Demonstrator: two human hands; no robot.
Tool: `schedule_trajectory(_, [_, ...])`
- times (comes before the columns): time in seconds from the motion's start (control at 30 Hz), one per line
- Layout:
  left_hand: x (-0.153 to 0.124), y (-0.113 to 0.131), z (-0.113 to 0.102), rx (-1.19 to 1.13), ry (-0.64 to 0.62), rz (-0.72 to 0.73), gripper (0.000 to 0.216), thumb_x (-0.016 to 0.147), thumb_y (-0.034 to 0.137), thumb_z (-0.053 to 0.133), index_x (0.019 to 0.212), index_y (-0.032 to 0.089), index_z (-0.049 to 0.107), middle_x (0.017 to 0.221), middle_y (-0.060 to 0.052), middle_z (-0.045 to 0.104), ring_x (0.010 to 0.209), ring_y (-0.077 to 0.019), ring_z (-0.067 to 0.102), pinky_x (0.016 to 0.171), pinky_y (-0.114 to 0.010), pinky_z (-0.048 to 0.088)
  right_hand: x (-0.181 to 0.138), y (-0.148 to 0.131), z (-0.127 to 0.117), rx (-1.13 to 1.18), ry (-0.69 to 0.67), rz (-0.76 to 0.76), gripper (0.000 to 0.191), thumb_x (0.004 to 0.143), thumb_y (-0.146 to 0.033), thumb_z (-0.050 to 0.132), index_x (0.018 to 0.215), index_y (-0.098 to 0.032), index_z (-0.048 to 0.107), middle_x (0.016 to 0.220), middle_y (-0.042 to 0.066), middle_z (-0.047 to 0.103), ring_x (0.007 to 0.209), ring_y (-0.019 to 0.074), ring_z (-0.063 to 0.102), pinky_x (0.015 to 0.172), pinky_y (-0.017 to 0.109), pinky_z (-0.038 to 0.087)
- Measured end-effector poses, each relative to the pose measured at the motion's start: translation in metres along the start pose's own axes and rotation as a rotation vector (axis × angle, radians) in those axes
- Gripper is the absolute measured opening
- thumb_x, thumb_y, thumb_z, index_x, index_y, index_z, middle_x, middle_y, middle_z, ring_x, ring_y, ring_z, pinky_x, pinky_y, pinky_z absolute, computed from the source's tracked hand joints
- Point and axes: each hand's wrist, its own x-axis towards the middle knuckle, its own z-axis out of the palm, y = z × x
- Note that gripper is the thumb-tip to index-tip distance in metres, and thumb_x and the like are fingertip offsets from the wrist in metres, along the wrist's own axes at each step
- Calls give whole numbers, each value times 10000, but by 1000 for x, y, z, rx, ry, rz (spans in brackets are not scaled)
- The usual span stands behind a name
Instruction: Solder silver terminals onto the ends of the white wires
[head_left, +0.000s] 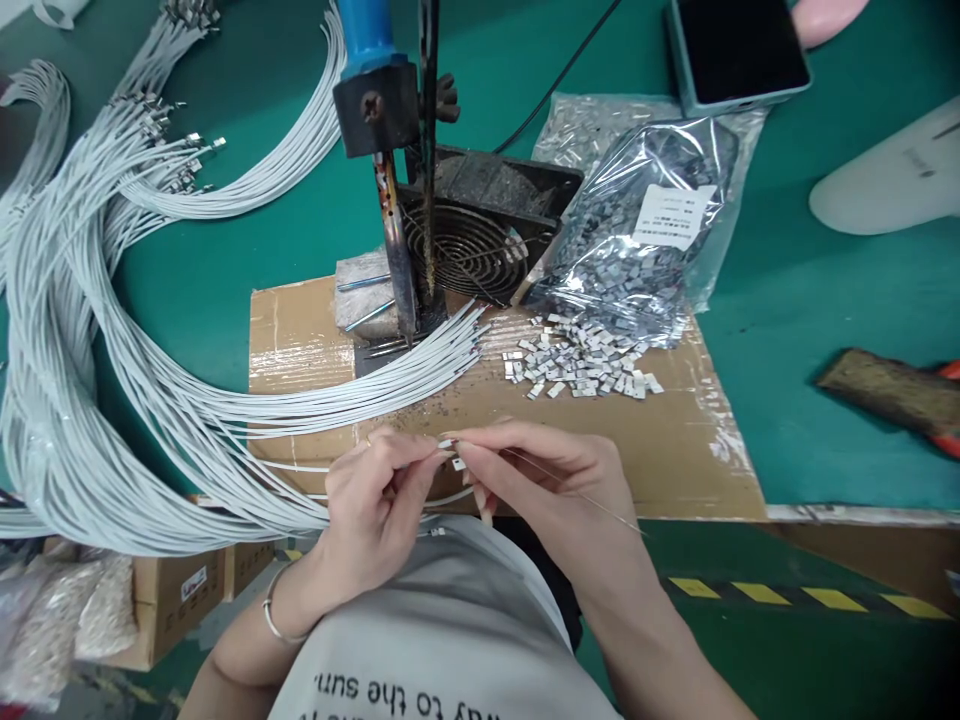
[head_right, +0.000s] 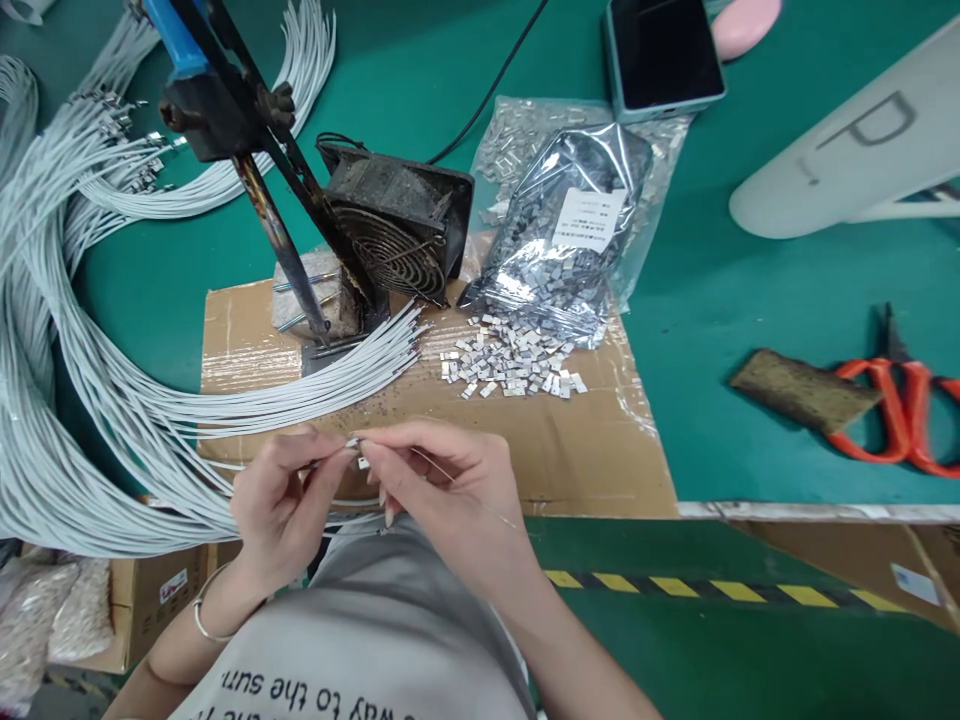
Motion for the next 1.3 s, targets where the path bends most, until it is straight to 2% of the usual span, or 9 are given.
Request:
schedule_trajectory(0.2, [5,1,-2,60,-53,109,316,922,-59,679,1100,199,715,844,-46,815,612,-142,636,535,-267,430,3,-9,2,-6,9,20,28,878,-270,899,862,-248,905,582,-17,695,443,100,603,410,179,517])
schedule_trajectory(0.4, [7,2,1,114,-29,113,273,941,17,724,1127,216,705,820,-32,789,578,-149,573,520,-268,443,4,-7,4,7,38,28,69,850,-302,906,822,-241,888,573,-17,699,416,104,583,380,194,512])
schedule_trajectory(0.63, [14,5,2,290,-1,294,293,949,-36,675,1146,179,712,820,-36,804,555,-146,542,540,-295,440,5,-1,3,22,70,39,113,864,-337,878,825,-230,879,561,-18,685,385,95,545,331,179,446])
schedule_trajectory(0.7, [13,7,1,285,-21,228,271,967,-15,676,1142,189,712,846,-36,810,582,-146,587,553,-289,451,5,-1,5,49,80,47,95,853,-316,877,813,-230,873,538,-26,665,373,95,535,329,182,440])
schedule_trajectory(0.8, [9,13,0,217,-54,38,220,1005,32,675,1131,212,687,864,-17,799,630,-135,655,566,-255,469,5,-4,11,22,123,26,81,813,-270,890,763,-226,845,510,-37,644,363,97,526,337,194,461])
schedule_trajectory(0.93, [4,22,-4,-41,-101,-323,83,1079,149,664,1076,231,658,723,45,670,557,-98,507,525,-238,374,3,-4,20,-80,193,-60,105,831,-250,861,740,-218,817,524,-35,639,383,100,518,354,211,481])
schedule_trajectory(1.07, [7,27,-7,-425,-144,-648,130,1131,312,622,1032,228,628,641,72,515,579,-108,390,551,-253,326,-3,5,25,-272,233,-311,139,898,-129,775,825,-238,821,637,-22,683,484,111,567,442,235,501])
schedule_trajectory(1.17, [14,27,-7,-651,-127,-758,159,1107,353,670,1029,221,627,606,94,458,550,-95,298,520,-238,265,-6,9,22,-465,191,-529,254,939,-39,733,981,-275,816,715,-18,699,575,130,601,537,265,537])
schedule_trajectory(1.3, [22,25,-7,-645,-84,-794,170,1057,292,720,927,199,662,568,100,421,525,-82,246,496,-228,223,-5,4,12,-653,95,-716,330,958,17,729,1116,-269,781,800,3,722,641,146,613,611,282,555])
